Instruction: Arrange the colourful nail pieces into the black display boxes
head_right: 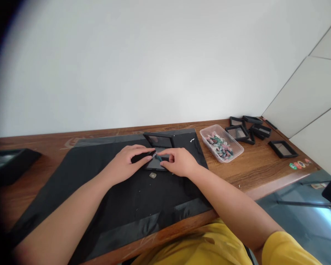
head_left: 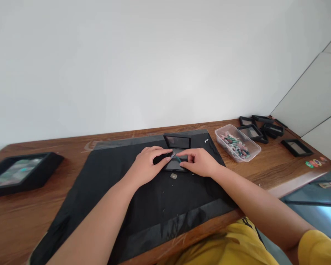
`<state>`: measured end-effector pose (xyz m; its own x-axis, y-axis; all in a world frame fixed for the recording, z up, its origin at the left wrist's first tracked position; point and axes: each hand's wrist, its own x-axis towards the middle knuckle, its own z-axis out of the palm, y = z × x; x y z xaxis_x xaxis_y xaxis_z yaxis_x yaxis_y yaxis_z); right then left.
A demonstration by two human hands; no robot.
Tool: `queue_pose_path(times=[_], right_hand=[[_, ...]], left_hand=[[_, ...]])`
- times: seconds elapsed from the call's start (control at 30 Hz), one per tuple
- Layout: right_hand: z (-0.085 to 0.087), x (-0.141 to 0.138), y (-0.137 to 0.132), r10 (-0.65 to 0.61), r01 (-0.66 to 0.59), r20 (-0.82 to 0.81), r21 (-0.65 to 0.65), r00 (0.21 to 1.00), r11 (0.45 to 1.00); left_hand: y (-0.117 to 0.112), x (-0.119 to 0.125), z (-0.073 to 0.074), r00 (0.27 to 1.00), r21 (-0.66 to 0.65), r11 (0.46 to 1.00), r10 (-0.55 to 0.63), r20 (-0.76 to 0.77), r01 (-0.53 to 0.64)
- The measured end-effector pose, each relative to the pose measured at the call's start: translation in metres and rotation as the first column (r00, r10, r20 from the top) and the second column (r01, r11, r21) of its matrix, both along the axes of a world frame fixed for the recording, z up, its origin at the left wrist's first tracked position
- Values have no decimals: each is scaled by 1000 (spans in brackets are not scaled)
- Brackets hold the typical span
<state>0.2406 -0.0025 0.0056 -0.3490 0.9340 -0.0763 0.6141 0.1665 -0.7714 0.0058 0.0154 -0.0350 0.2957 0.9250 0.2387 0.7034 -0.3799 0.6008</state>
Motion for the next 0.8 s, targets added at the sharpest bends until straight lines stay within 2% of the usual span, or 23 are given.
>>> queue_pose_path(times=[0.27,0.53,0.6,0.7,0.8], right_hand=[[5,-2,-1,-13,12,132,6,991,1000],[3,-2,0,-108,103,126,48,986,994],[1,-1,1,-120,113,99,74,988,991],[-3,1,4,-137,136,10,73,991,988],[-6,1,5,-171,167,-221,-37,960,985]], left_hand=[[2,1,3,1000,-33,999,24,10,-24],[0,0,7,1000,-63,998,26,15,-25],[-4,1,9,999,-21,999,35,15,-35],[-12,7,16,999,130,991,41,16,-43],[-23,16,23,999,267,964,-18,31,9]])
